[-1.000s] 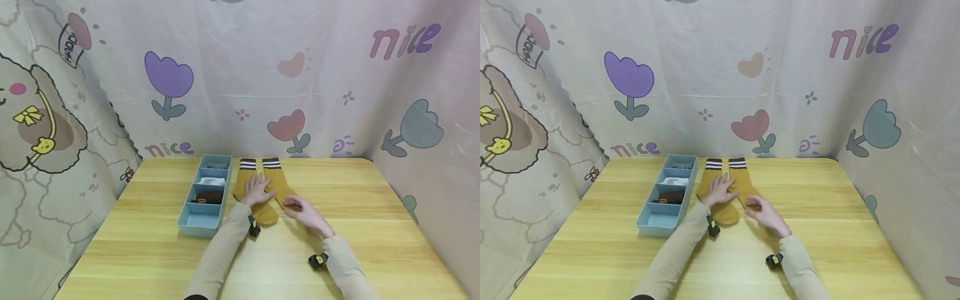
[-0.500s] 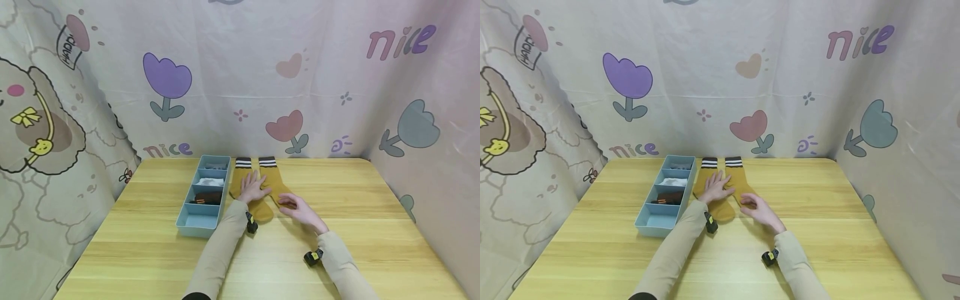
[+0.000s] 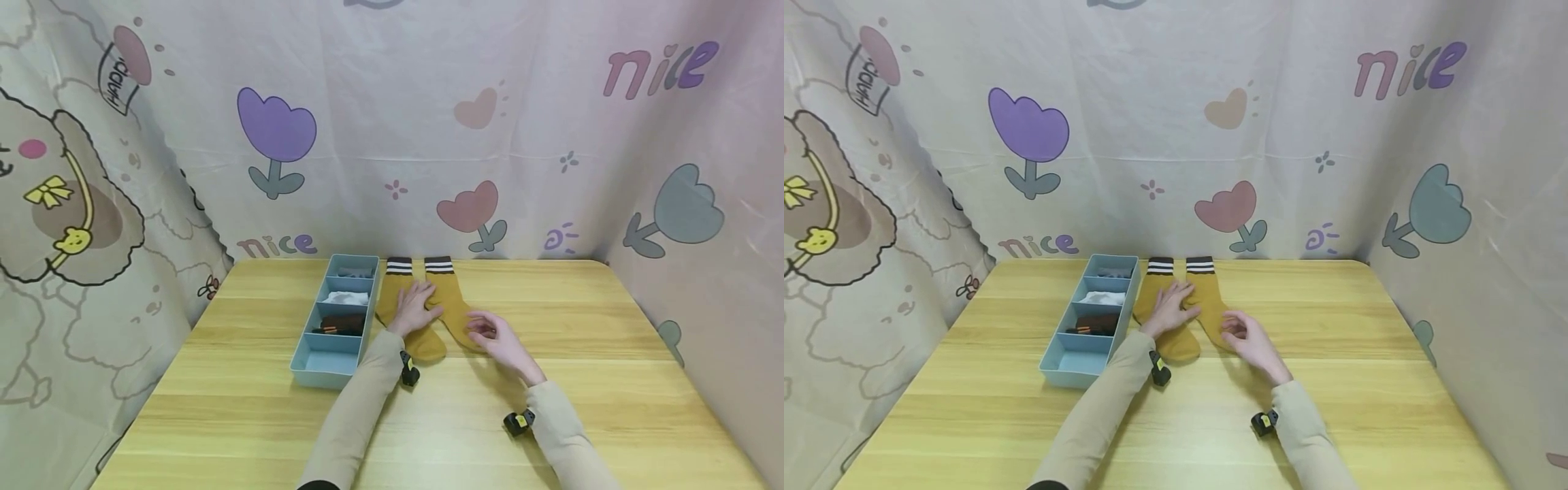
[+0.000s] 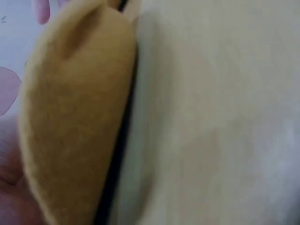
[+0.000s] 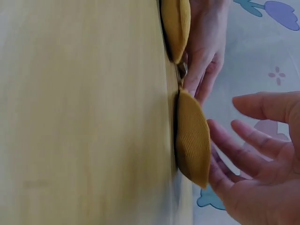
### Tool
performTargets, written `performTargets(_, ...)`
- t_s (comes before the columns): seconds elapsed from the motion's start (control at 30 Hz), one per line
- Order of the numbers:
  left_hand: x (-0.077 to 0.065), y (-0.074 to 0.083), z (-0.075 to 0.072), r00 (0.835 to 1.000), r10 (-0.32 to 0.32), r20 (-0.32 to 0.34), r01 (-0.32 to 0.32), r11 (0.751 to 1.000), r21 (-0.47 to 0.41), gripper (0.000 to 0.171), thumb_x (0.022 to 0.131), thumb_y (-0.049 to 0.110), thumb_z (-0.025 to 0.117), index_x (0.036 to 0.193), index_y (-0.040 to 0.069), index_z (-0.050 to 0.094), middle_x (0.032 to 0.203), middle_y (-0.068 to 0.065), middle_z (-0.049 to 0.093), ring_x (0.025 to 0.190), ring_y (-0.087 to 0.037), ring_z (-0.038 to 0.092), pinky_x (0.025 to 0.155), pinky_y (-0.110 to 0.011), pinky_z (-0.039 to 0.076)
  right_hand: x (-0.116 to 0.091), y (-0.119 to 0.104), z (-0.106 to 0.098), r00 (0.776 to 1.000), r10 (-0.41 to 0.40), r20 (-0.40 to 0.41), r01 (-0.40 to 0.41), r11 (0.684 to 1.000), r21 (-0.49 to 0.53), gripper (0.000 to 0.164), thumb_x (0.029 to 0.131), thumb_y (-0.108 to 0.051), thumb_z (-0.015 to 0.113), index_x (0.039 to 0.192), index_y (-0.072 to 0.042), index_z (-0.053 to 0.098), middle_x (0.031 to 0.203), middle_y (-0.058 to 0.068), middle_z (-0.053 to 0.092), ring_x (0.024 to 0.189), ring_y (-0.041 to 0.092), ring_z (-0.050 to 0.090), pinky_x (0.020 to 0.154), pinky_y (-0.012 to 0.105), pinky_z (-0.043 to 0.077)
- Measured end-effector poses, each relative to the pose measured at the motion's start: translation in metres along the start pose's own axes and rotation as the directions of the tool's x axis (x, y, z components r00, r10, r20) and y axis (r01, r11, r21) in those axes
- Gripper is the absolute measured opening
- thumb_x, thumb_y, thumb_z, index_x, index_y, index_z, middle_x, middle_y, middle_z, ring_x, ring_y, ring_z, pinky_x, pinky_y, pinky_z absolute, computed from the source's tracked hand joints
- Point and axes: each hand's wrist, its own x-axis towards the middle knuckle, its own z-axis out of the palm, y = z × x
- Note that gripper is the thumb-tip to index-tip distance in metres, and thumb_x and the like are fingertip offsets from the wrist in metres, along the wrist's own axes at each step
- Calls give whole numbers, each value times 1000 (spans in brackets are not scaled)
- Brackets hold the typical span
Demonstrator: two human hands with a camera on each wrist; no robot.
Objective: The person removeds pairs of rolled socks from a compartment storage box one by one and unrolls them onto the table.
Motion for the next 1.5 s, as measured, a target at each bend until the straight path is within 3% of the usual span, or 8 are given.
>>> performTargets(0.1,0,3,-1,1000,-6,6,6,1000,8,65,97,38,64,152,9,44,160,-7,42,156,-34,22,126,-63,2,-3,-1,-3,1000,19,8,-19,998,-57,45,93,2,63,134,13,50,115,31,68,104,36,67,87,16,51)
performTargets(0.23,0,4,-2,997,-65,40,62,995,74,71,95,46,66,154,15,42,162,-1,39,157,-31,17,126,-62,-4,-5,1,-5,998,23,54,-17,995,-100,46,94,-3,65,134,14,50,111,28,70,102,32,68,88,20,53)
performTargets(0.57,-2,1,-6,992,-103,75,95,990,103,76,94,49,65,156,14,38,166,1,30,159,-31,7,125,-62,-8,-6,2,-8,994,34,103,-26,997,-80,47,95,-5,64,136,12,49,106,24,72,101,30,69,89,17,50)
performTargets(0.87,-9,5,-11,995,-79,64,81,996,-27,74,95,43,66,154,7,39,165,-6,32,159,-34,4,124,-64,-11,-9,-3,-8,996,26,87,-23,999,-26,47,96,-4,63,137,14,47,108,28,71,104,33,70,89,14,50)
performTargets(1.3,-13,30,-26,995,-82,51,90,980,-177,74,97,38,66,155,3,36,164,-15,33,158,-36,11,126,-62,-8,-11,-5,-15,999,48,-18,-48,999,-7,45,95,-1,63,135,14,49,106,30,70,92,16,70,83,14,51)
performTargets(1.5,-15,37,-36,994,-85,68,100,961,-258,75,95,32,68,154,-1,35,162,-29,26,155,-46,12,126,-63,-2,-12,-5,-15,998,48,31,-48,999,-10,46,95,-1,64,135,16,48,106,30,71,99,33,71,83,14,51)
